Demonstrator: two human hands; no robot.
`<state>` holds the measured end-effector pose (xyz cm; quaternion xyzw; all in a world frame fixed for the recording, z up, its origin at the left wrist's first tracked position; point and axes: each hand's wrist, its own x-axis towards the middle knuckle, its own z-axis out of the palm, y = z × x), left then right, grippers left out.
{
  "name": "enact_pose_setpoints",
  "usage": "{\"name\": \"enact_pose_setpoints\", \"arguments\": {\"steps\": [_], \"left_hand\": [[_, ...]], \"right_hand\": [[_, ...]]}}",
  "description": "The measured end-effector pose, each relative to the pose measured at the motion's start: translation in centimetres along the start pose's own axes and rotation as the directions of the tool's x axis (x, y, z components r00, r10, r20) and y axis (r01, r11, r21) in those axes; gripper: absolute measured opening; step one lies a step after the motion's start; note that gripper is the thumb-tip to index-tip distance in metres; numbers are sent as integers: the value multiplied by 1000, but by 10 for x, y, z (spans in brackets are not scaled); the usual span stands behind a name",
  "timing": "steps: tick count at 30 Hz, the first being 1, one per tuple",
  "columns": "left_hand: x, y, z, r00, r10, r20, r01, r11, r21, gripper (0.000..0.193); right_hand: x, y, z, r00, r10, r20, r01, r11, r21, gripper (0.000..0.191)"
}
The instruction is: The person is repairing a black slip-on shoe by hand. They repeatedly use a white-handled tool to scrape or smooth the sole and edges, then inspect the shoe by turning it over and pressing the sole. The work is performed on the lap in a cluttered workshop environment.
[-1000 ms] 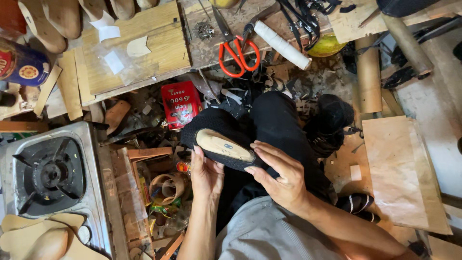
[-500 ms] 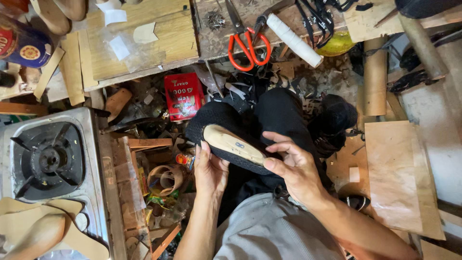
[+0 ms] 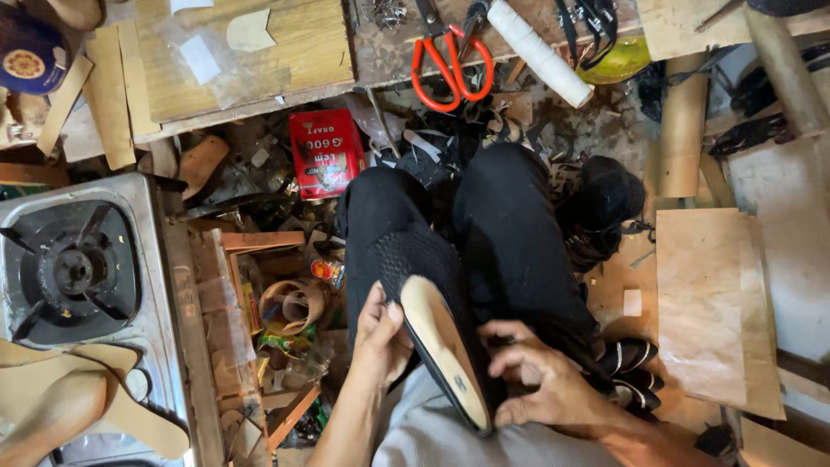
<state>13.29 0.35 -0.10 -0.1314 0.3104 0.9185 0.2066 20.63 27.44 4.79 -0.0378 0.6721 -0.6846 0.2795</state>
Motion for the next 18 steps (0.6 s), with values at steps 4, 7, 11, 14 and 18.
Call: {"name": "enact_pose_setpoints", "arguments": {"steps": [4,7,11,14,18], "left_hand": [[1,-3,-2,994,-56,92,53,998,29,63],[12,-5,2,982,-45,185,30,996,83,65],[18,-1,17,961,-59,271,31,994,106,61],[16,9,27,972,-106,208,84,990,111,64],[13,20,31,977,-109,181,101,993,53,60]], "right_hand": [[6,-13,-11,998,-69,-4,69,989,131,41],[37,-17,-26,976,65,-209,-6,963,271,43],[72,-8,-33,914,213,-344,49,786,617,27],[85,-3,-35,933,180,-313,49,796,604,15],[89,-4,-38,938,173,-302,48,795,604,9]]}}
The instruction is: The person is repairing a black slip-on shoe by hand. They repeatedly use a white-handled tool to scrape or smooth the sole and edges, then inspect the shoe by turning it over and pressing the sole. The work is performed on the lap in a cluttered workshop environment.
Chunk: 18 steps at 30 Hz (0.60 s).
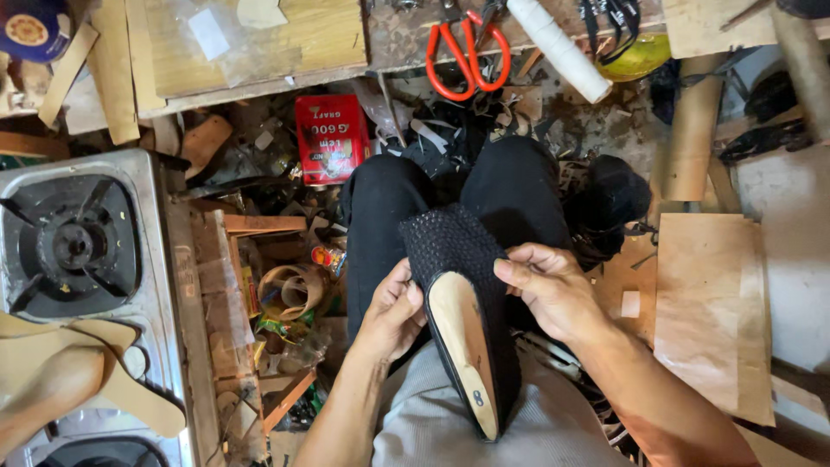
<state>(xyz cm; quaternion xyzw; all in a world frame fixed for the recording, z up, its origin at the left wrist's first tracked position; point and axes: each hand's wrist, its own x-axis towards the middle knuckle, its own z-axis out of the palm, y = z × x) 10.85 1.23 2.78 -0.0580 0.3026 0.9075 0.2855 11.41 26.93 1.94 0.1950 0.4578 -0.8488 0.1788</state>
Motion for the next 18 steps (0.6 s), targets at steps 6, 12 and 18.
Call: {"name": "enact_pose_setpoints", "arguments": {"steps": [6,12,18], "left_hand": [[-1,-13,-7,975,170,-142,-172,985,-7,36],[0,-26,-20,916,231,-328,-258,965,-39,16],[9,-32,-34,892,234,-388,-257,966,-9,10]], "right_hand": [[7,-4,1,1000,11,-10,-12,995,-99,5],[9,-3,0,1000,22,4,-22,994,-106,5],[15,-3,-2,1000,26,11,-24,987,-157,6]]}}
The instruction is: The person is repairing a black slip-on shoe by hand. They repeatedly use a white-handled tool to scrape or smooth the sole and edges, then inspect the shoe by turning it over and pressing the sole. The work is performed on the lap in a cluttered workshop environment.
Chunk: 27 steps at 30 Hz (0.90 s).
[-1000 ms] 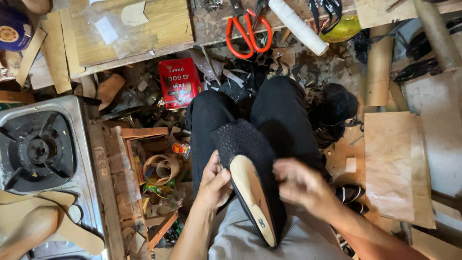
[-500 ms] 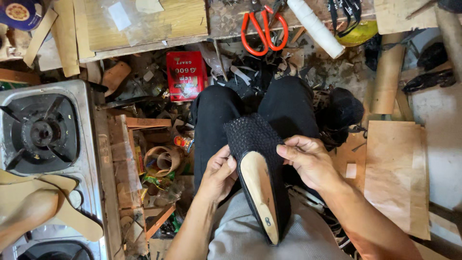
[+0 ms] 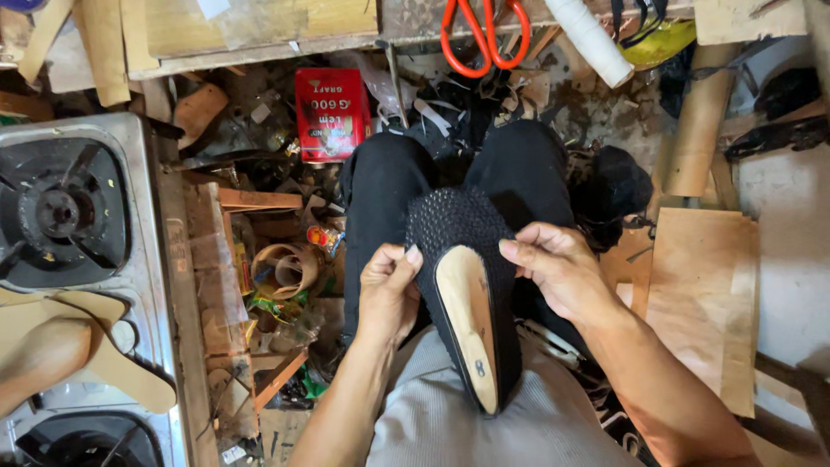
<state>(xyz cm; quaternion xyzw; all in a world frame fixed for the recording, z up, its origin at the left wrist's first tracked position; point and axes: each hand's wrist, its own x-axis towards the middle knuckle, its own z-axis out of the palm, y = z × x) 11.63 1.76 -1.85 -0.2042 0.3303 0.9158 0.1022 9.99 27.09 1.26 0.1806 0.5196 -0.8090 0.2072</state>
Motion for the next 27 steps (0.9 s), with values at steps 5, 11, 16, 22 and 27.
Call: {"name": "enact_pose_setpoints", "arguments": {"steps": [5,11,16,22,27], "left_hand": [[15,-21,-11,997,54,-57,-47,990,130,16],[19,-28,-12,999,18,-33,-16,998,55,10],[13,-26,-5,999,-9,-45,11,999,43,8],[1,-22,-6,1000,-17,-21,18,999,36,6],[-6,-19,-5,1000,-14,-1,14,1000,17,6]], "right_hand": [[12,7,-4,995,97,-24,-95,991,96,8],[14,20,-9,988,136,-75,-129,988,83,8],[9,24,-13,987,125,-98,-116,989,90,7],[3,30,-14,993,99,-69,-90,988,125,7],[-1,33,-12,995,94,-42,-85,982,166,5]]}}
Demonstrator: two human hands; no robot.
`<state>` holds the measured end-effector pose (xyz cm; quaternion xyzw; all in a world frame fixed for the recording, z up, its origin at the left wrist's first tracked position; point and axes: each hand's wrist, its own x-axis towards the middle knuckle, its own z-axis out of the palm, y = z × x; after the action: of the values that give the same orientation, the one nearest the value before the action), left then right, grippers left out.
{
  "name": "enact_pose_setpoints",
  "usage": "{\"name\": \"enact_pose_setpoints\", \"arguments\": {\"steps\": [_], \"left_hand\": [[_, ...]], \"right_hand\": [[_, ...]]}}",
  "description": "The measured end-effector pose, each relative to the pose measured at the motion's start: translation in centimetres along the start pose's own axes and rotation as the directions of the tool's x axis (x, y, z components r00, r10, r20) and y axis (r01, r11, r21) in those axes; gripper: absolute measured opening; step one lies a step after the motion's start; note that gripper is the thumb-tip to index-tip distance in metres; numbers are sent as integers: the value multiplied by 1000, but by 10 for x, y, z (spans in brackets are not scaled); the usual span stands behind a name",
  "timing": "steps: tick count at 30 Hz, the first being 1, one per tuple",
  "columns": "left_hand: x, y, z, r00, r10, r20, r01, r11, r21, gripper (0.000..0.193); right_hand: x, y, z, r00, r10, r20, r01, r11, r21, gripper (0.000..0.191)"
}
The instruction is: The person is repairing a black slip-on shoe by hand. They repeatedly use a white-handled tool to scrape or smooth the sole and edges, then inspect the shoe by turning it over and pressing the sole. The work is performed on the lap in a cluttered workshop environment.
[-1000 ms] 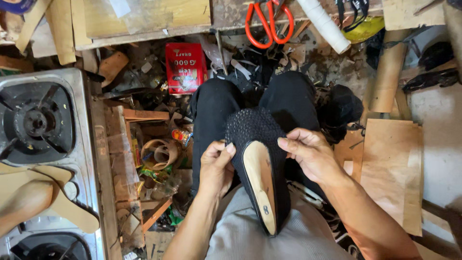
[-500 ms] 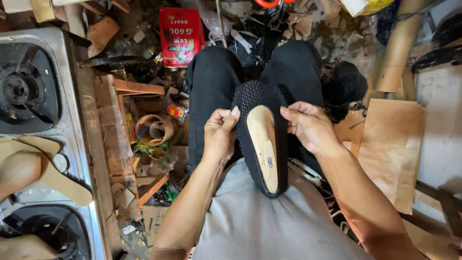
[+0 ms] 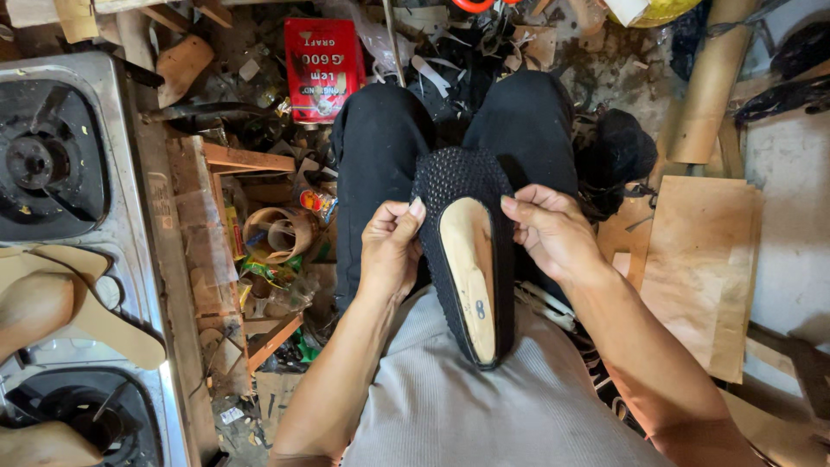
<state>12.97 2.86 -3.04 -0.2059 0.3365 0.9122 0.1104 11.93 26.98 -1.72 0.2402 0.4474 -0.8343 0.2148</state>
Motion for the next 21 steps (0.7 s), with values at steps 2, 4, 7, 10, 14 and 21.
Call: {"name": "enact_pose_setpoints", "arguments": {"steps": [2,4,7,10,14,21], "left_hand": [[-2,1,2,1000,-7,4,7,1000,-25,6],[-6,3,4,1000,14,3,-14,999,-37,6],[-13,6,8,1000,8,16,-7,997,-80,7],[-17,13,13,997,-19,73,26,994,-104,8],[-15,19,17,989,-42,139,58,992,-113,9],[-5,16,14,933,-213,289,265,952,-156,11]], "right_hand": [[-2,2,1,1000,-4,1,4,1000,12,4],[-5,3,2,999,-7,35,5,999,49,4],[-10,2,3,998,2,63,-8,996,86,4],[-13,-4,2,992,-23,126,10,995,102,5],[-14,-16,3,985,-30,171,16,997,81,5],[-11,-27,8,965,49,259,-88,986,139,7]]}}
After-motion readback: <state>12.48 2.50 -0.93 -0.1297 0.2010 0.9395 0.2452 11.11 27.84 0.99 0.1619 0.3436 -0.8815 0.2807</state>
